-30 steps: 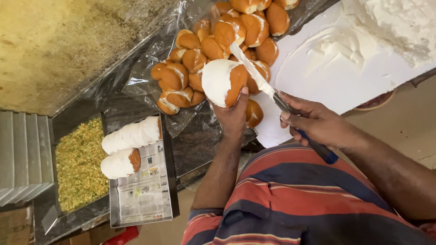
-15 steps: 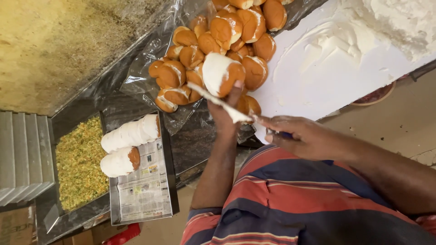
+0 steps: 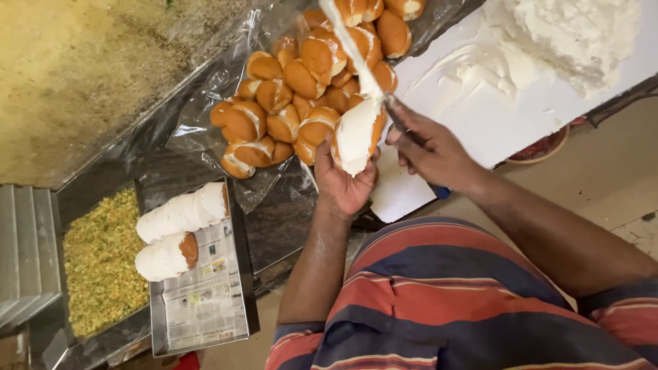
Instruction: Spreading white cream onto sliced buns and arranging them into a tray.
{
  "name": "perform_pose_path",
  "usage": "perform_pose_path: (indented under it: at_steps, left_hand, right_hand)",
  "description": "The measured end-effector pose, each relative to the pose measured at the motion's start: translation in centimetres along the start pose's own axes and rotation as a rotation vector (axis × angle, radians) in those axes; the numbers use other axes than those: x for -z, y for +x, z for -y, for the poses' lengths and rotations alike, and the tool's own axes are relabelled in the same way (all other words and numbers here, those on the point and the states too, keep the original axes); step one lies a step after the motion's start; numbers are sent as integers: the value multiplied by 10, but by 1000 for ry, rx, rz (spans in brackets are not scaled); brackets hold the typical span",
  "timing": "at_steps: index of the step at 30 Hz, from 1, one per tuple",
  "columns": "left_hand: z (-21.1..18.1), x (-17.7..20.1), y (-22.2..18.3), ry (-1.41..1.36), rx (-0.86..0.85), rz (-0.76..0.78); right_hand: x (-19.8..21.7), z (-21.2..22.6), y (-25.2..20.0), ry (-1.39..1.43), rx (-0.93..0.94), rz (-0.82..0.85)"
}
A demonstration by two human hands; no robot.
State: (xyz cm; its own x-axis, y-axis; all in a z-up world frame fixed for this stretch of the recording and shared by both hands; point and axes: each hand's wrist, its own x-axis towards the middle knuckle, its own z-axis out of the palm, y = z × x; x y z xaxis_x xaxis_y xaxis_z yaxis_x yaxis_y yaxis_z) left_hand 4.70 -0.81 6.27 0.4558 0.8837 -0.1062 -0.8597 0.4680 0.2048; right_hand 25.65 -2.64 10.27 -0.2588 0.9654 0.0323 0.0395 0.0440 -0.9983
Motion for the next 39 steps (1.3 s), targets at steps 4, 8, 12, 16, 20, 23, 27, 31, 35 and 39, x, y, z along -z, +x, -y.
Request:
perform_pose_path:
  at_steps: [4, 8, 12, 16, 20, 23, 27, 31, 35, 39]
  left_hand:
    - [-5, 11, 5, -40, -57, -46]
    - [-26, 19, 8, -122, -132, -80]
    - [-34, 27, 7, -14, -91, 7]
    - [-30, 18, 13, 178, -65, -40]
    - [-30, 27, 18, 278, -139, -134]
    - [-26, 21, 16, 313, -183, -38]
    - [-15, 19, 16, 239, -279, 2]
    - [-11, 14, 9, 51, -383, 94]
    - [-20, 22, -1, 176, -449, 169]
    - [-18, 24, -14, 608, -570, 74]
  right_hand:
    - [-10, -35, -8, -455, 304, -95]
    - [12, -55, -31, -760, 414, -52]
    - [45, -34, -21, -508, 166, 22]
    - [58, 8, -7, -276, -157, 184]
    - [53, 5, -14, -517, 6, 185]
    - [41, 1, -19, -810, 261, 115]
    - [29, -21, -26, -898, 360, 7]
    - [25, -30, -26, -971, 313, -120]
    - [31, -27, -19, -668, 72, -76]
    - [23, 15, -15, 15, -352, 37]
